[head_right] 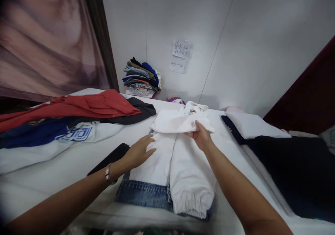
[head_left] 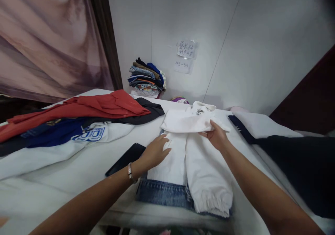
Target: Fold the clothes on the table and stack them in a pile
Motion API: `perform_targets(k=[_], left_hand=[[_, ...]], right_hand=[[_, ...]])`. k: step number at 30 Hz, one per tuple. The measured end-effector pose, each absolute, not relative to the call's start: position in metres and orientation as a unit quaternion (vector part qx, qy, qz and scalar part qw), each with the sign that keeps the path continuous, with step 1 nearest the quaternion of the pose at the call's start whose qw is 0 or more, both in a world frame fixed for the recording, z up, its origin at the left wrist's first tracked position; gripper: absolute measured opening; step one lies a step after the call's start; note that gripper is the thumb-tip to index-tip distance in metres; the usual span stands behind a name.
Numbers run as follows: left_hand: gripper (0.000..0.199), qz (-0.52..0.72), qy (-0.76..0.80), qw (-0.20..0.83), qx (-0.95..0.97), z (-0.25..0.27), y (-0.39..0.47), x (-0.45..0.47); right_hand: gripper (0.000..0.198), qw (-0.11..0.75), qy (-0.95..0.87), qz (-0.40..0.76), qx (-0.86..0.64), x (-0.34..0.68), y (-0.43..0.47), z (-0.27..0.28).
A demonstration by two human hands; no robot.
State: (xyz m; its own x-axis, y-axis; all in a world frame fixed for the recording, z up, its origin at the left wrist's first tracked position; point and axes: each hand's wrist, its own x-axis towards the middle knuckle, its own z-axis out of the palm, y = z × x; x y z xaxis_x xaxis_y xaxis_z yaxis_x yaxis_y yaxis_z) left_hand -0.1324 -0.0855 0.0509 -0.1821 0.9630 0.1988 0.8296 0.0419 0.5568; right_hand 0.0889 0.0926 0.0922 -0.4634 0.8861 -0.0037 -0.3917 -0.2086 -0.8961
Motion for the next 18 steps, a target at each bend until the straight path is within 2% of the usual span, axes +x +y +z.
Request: perform_targets(k=[5,9,13,18], left_hand=[[0.05,0.18,0.796,0.107,0.568,0.029,-0.114,-0.142],[0.055,0.178,0.802,0.11,0.559,0.028,-0.116,-0.141],[0.065,0.194,0.832,0.172,0.491,0.033,-0.11,-0.151],[0.041,0.322,0.781,0.268,0.463,0.051,-0.101,-0.146]], right_hand=[[0.021,0.458,-0.454,0.729,-0.229,0.086,0.147,0.152],[0.022,0.485,-0.456,0.711,-0.226,0.077,0.191,0.197],[0.021,0.498,-0.47,0.689,-0.237,0.072,0.217,0.219],[0.02,0.507,-0.483,0.669,-0.249,0.076,0.233,0.228]])
